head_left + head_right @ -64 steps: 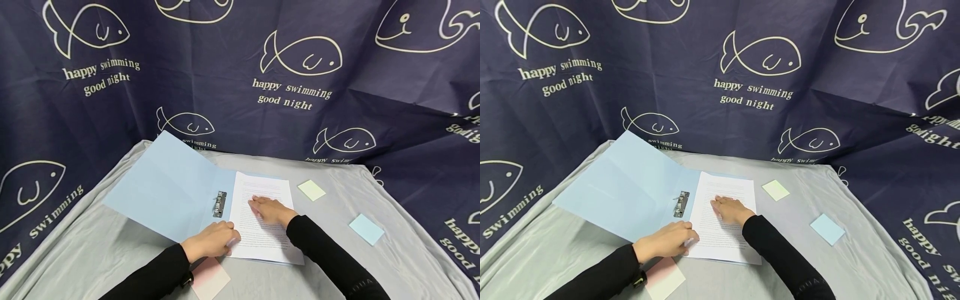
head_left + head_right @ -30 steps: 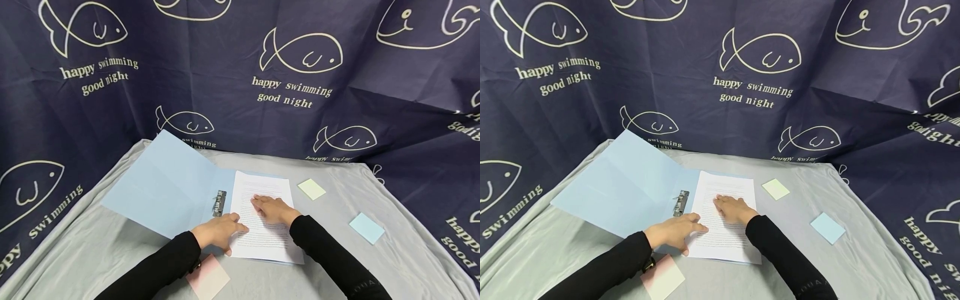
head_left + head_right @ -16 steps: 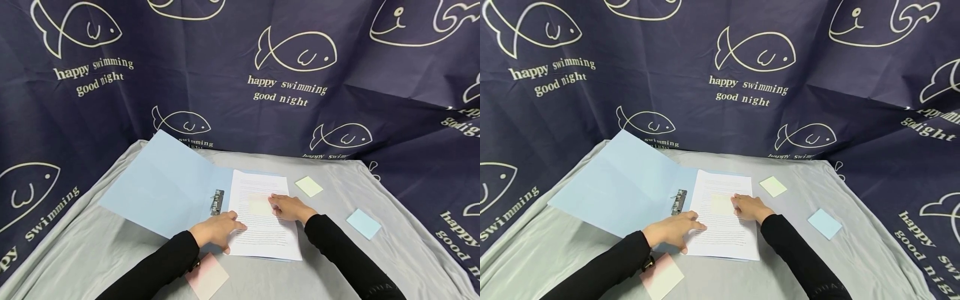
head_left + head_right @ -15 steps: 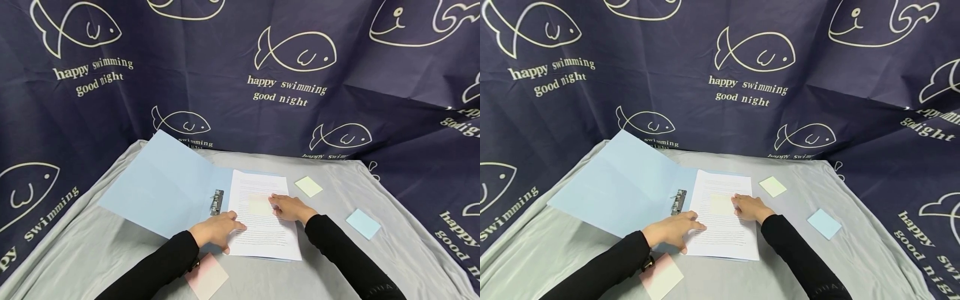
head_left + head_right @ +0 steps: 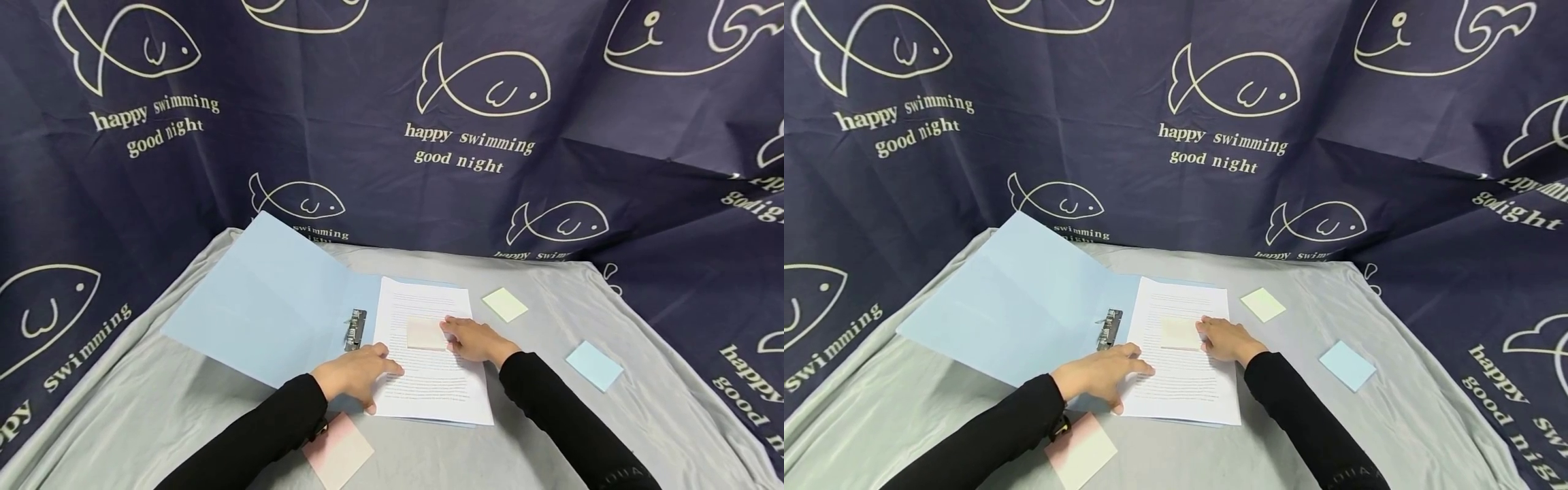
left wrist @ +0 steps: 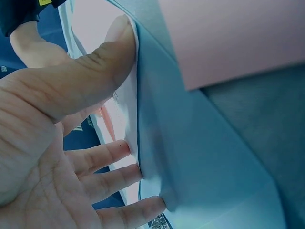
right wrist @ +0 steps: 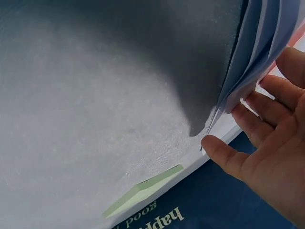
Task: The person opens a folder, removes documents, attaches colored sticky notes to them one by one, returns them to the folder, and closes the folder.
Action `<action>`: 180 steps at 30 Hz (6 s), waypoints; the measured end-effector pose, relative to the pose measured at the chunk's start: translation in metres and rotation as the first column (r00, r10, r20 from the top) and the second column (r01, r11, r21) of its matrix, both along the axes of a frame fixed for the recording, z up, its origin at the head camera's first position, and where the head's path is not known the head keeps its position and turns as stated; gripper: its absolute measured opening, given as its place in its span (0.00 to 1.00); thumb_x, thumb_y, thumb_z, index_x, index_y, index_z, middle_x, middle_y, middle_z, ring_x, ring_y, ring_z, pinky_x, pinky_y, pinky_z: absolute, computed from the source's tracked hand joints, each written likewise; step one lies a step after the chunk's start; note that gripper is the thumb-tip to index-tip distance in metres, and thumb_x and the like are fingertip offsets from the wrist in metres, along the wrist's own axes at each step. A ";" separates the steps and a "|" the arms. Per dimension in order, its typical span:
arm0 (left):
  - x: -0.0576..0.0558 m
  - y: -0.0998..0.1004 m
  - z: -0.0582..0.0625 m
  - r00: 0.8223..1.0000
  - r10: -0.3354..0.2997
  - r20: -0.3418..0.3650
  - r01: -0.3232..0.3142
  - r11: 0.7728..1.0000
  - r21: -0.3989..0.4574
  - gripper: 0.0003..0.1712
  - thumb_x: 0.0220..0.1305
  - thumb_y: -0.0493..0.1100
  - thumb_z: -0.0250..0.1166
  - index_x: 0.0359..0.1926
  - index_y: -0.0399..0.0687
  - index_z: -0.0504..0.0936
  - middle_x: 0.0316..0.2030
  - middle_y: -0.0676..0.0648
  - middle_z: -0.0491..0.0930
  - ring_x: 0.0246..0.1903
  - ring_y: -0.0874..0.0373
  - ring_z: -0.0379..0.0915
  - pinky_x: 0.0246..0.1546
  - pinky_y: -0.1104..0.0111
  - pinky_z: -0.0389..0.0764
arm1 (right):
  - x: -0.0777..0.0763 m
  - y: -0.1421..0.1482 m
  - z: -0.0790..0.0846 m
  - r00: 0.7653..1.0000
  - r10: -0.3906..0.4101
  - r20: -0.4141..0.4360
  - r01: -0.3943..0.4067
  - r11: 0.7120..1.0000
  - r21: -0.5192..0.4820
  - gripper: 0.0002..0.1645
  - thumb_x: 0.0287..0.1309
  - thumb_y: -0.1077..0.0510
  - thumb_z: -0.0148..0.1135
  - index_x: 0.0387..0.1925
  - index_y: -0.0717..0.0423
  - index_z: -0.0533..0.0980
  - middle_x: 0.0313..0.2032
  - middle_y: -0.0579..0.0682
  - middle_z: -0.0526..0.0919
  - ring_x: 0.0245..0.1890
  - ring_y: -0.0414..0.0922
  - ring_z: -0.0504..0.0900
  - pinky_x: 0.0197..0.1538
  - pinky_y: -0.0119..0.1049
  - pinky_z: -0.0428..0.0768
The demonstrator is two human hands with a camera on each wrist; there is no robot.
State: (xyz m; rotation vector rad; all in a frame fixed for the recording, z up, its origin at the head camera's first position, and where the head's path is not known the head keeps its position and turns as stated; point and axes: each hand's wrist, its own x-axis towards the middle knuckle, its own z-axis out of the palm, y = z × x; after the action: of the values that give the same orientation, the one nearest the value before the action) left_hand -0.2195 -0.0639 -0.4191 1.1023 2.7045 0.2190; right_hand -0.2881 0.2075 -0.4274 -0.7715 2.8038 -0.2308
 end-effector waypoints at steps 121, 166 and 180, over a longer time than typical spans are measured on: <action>-0.005 0.003 0.002 0.999 0.028 0.025 -0.027 0.999 -0.025 0.45 0.30 0.48 0.81 0.57 0.63 0.76 0.49 0.48 0.67 0.40 0.56 0.64 0.37 0.68 0.71 | 0.025 0.061 0.004 0.988 -0.065 -0.143 0.049 0.993 -0.112 0.33 0.55 0.51 0.64 0.57 0.68 0.70 0.56 0.67 0.70 0.57 0.64 0.67 0.51 0.61 0.66; -0.002 0.006 -0.001 0.995 0.051 0.085 -0.057 0.996 0.074 0.45 0.27 0.61 0.78 0.53 0.56 0.77 0.40 0.52 0.66 0.36 0.57 0.61 0.35 0.65 0.69 | 0.041 0.085 -0.004 0.982 -0.181 -0.049 0.179 0.982 -0.056 0.38 0.50 0.49 0.68 0.56 0.70 0.70 0.57 0.72 0.66 0.56 0.70 0.64 0.55 0.58 0.64; 0.010 -0.006 -0.010 0.999 -0.045 0.015 0.036 0.934 0.354 0.07 0.42 0.42 0.70 0.24 0.54 0.79 0.34 0.56 0.75 0.45 0.53 0.70 0.48 0.59 0.68 | 0.042 0.084 -0.007 0.984 -0.170 -0.054 0.166 0.984 -0.072 0.38 0.51 0.49 0.67 0.56 0.71 0.69 0.57 0.72 0.66 0.56 0.70 0.63 0.55 0.57 0.64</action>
State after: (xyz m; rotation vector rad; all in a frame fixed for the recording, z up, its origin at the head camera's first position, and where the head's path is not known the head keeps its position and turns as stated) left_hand -0.2091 -0.0697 -0.4290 1.2345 2.6830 0.7324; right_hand -0.2465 0.2919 -0.4346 -0.5645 2.9342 -0.3370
